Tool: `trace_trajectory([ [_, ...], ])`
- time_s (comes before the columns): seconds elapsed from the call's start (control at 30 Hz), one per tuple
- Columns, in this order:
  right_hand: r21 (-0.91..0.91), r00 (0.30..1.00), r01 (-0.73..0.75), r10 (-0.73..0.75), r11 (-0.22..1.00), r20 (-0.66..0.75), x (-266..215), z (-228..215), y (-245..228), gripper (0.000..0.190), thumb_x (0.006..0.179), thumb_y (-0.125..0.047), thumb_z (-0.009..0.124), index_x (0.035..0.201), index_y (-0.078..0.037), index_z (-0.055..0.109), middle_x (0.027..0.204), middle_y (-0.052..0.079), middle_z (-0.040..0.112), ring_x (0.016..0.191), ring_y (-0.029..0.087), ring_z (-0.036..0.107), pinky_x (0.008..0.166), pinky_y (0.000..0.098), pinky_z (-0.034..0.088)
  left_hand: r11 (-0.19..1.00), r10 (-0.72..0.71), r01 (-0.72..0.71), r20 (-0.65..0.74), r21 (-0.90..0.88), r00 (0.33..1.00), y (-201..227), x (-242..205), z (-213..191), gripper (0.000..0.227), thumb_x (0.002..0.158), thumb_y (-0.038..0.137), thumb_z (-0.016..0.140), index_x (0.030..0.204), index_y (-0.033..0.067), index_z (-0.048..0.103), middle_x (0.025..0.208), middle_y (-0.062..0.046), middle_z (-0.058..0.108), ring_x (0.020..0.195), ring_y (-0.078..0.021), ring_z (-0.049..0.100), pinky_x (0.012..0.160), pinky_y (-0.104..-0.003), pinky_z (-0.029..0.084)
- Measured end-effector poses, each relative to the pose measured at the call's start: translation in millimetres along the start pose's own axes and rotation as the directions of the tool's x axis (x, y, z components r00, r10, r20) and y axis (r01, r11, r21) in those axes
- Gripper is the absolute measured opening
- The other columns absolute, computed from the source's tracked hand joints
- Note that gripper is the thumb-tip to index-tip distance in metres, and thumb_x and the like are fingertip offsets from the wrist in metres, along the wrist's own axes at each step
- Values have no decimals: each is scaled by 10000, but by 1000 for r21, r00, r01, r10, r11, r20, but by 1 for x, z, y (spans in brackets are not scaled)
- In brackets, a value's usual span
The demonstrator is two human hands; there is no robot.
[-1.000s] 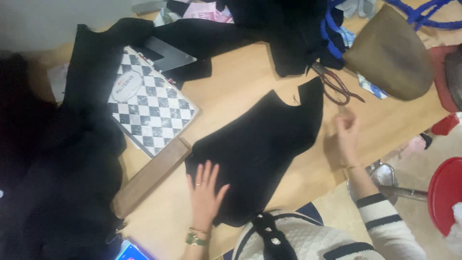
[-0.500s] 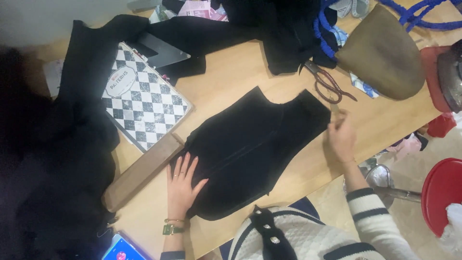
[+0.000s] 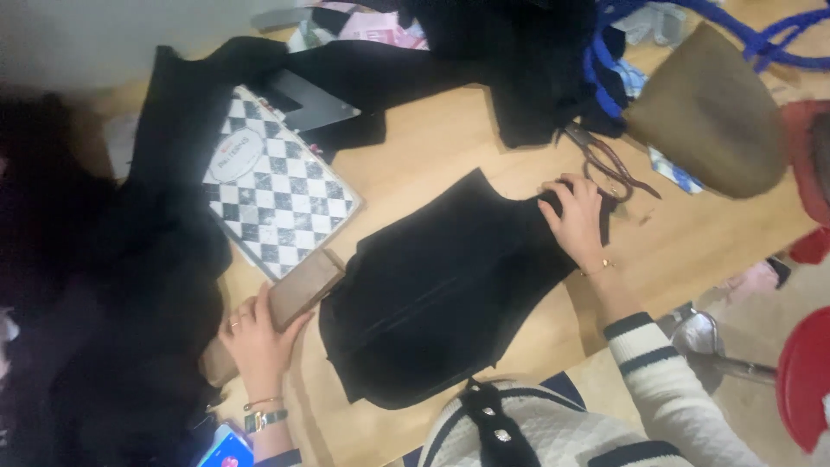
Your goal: The person arranges a piece of black fabric on a wooden table, smoothing it out by hand. They then place a newspaper pattern on top of the fabric and use a white marking tool to trace the outline of the pattern onto the fabric.
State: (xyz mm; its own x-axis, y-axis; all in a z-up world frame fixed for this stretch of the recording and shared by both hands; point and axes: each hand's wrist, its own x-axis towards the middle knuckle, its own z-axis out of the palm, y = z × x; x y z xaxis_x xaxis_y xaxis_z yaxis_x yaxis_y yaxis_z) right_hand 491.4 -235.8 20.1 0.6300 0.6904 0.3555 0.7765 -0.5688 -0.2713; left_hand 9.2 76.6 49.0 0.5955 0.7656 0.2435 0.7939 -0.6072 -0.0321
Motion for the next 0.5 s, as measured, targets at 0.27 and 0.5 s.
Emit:
trace_trajectory([
  [0.27, -95, 997, 80, -79, 992, 11, -13, 28, -3, 330, 1094, -339, 613, 1403, -235, 661, 1445, 145, 589, 1393, 301, 532, 1079, 438, 409, 996, -8, 19, -135, 84, 991, -6, -24, -15, 906, 721, 844, 632, 1376, 219, 624, 1133, -31, 653, 996, -210, 647, 956, -446, 497],
  [0.5, 26, 996, -20, 18, 999, 90, -14, 23, -19, 350, 1131, -306, 547, 1465, -209, 586, 1522, 138, 468, 1471, 319, 396, 1143, 530, 323, 986, -124, 103, -157, -134, 980, -24, -12, -25, 959, 677, 774, 773, 1383, 143, 624, 1080, -84, 640, 990, -260, 631, 978, -476, 464],
])
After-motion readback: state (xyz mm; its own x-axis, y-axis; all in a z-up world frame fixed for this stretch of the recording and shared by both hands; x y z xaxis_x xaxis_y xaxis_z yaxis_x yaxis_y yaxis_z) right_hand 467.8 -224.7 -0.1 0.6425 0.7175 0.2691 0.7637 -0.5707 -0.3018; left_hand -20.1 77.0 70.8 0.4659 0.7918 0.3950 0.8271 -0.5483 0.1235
